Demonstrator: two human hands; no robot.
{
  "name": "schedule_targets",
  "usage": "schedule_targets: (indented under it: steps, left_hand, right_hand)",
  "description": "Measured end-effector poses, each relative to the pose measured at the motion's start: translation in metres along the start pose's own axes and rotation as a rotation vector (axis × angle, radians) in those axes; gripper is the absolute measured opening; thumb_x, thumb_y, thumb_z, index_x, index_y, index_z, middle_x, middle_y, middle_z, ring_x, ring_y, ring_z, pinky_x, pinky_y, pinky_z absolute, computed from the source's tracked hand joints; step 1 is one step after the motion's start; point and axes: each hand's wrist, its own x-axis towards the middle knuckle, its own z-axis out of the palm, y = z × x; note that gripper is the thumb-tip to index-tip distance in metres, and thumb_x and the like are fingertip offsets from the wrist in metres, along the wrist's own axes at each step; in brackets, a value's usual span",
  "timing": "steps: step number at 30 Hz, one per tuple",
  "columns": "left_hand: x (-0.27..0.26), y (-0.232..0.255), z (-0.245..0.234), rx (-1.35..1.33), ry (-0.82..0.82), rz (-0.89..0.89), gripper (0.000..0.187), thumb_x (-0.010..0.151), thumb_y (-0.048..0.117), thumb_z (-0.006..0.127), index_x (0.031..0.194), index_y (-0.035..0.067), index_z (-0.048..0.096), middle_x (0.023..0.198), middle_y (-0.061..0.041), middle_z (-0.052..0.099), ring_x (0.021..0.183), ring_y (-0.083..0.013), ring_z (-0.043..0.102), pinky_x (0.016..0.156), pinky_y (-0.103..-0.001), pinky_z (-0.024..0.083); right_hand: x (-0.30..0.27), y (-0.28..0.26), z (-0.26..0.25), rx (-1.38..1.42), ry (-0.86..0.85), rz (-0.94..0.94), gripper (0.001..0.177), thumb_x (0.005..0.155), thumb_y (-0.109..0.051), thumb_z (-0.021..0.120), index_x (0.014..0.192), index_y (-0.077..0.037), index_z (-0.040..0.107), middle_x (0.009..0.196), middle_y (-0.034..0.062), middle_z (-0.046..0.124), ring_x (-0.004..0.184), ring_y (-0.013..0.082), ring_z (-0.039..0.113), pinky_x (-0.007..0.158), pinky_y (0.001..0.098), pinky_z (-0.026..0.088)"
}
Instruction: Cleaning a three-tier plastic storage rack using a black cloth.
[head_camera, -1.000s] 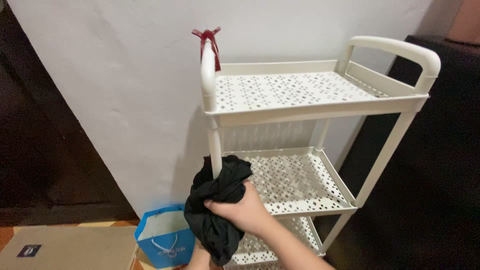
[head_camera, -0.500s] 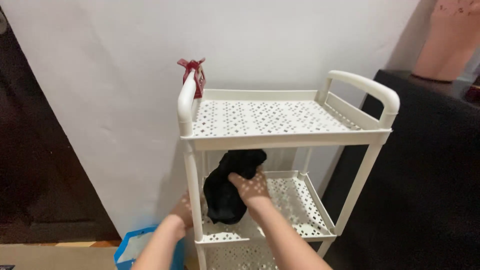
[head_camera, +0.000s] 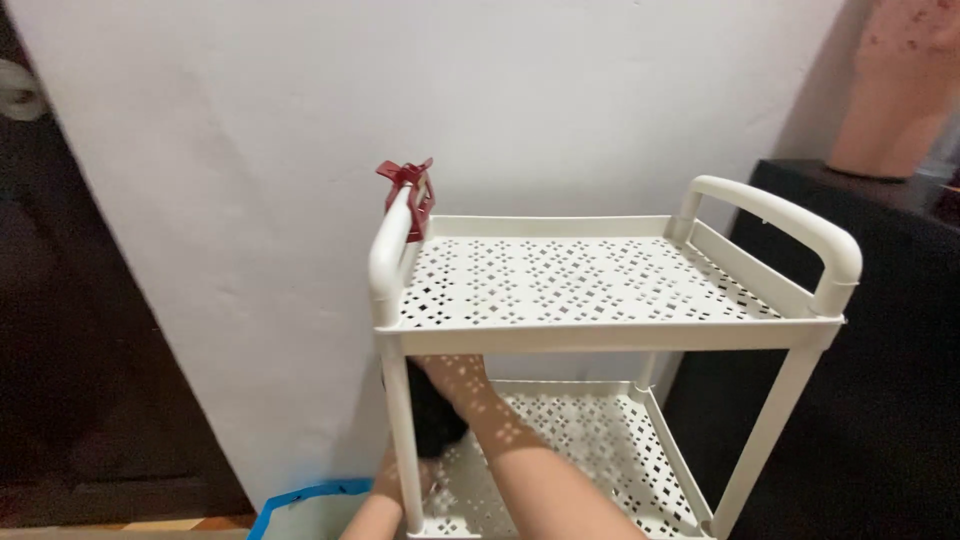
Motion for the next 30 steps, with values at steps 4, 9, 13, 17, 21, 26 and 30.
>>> schedule_targets:
  steps: [4,9,13,17,21,26,30]
  left_hand:
    - [0.0,0.001,0.003,0.87,-0.152,0.385,0.052,0.094,0.025,0.058,0.133,-0.01,0.053,0.121,-0.028,0.065,0.112,-0.043,0.063,0.101,-0.061,0.049]
    - [0.011,-0.042,0.054,0.611,-0.5,0.24,0.039,0.107,0.02,0.041,0.13,-0.002,0.063,0.121,-0.019,0.069,0.111,-0.0251,0.068,0.104,-0.04,0.052]
    - [0.003,-0.007,0.007,0.495,-0.06,0.376,0.04,0.095,0.014,0.041,0.127,0.005,0.064,0.121,-0.014,0.072,0.111,-0.0244,0.069,0.103,-0.04,0.05]
    - [-0.004,-0.011,0.013,0.552,-0.082,0.306,0.045,0.096,0.015,0.04,0.136,0.01,0.058,0.13,-0.014,0.067,0.117,-0.0285,0.066,0.11,-0.046,0.044]
    - [0.001,-0.006,0.005,0.575,-0.211,0.121,0.042,0.106,0.023,0.039,0.14,0.005,0.056,0.135,-0.017,0.064,0.115,-0.0297,0.065,0.109,-0.044,0.047]
    - [-0.028,0.051,-0.056,0.055,-0.102,-0.098,0.058,0.102,0.019,0.045,0.154,-0.004,0.045,0.143,-0.023,0.057,0.094,-0.0283,0.069,0.089,-0.039,0.055]
    - [-0.033,0.054,-0.064,-0.25,-0.078,-0.131,0.056,0.102,0.021,0.046,0.152,-0.003,0.046,0.141,-0.022,0.057,0.097,-0.028,0.068,0.09,-0.039,0.054]
  right_hand:
    - [0.044,0.001,0.007,-0.187,0.007,-0.076,0.058,0.084,-0.024,0.074,0.135,-0.006,0.052,0.136,0.0161,0.065,0.128,0.0305,0.06,0.108,0.0417,0.047]
    - [0.018,0.045,-0.004,-0.438,0.008,-0.054,0.048,0.087,-0.032,0.071,0.129,-0.009,0.061,0.135,0.0145,0.065,0.127,0.0303,0.058,0.108,0.044,0.044]
    - [0.017,0.09,-0.002,-0.582,-0.024,-0.067,0.044,0.089,-0.036,0.069,0.125,-0.011,0.066,0.134,0.0134,0.065,0.127,0.0302,0.056,0.108,0.0453,0.042]
    - [0.036,0.099,-0.003,-0.705,0.121,-0.391,0.04,0.085,-0.035,0.072,0.117,-0.012,0.074,0.124,0.0145,0.071,0.119,0.0316,0.064,0.104,0.0459,0.05]
    - [0.043,0.11,0.001,-0.877,0.184,-0.617,0.039,0.091,-0.039,0.068,0.12,-0.014,0.074,0.126,0.0125,0.072,0.121,0.0318,0.064,0.106,0.0478,0.048]
    - [0.022,0.107,0.002,-0.753,0.17,-0.409,0.046,0.087,-0.039,0.069,0.123,-0.012,0.072,0.127,0.0132,0.072,0.123,0.0322,0.064,0.107,0.0446,0.05]
    - [0.018,0.087,0.011,-0.633,0.169,-0.27,0.051,0.083,-0.04,0.069,0.125,-0.01,0.071,0.127,0.0138,0.072,0.124,0.0325,0.065,0.107,0.0421,0.052]
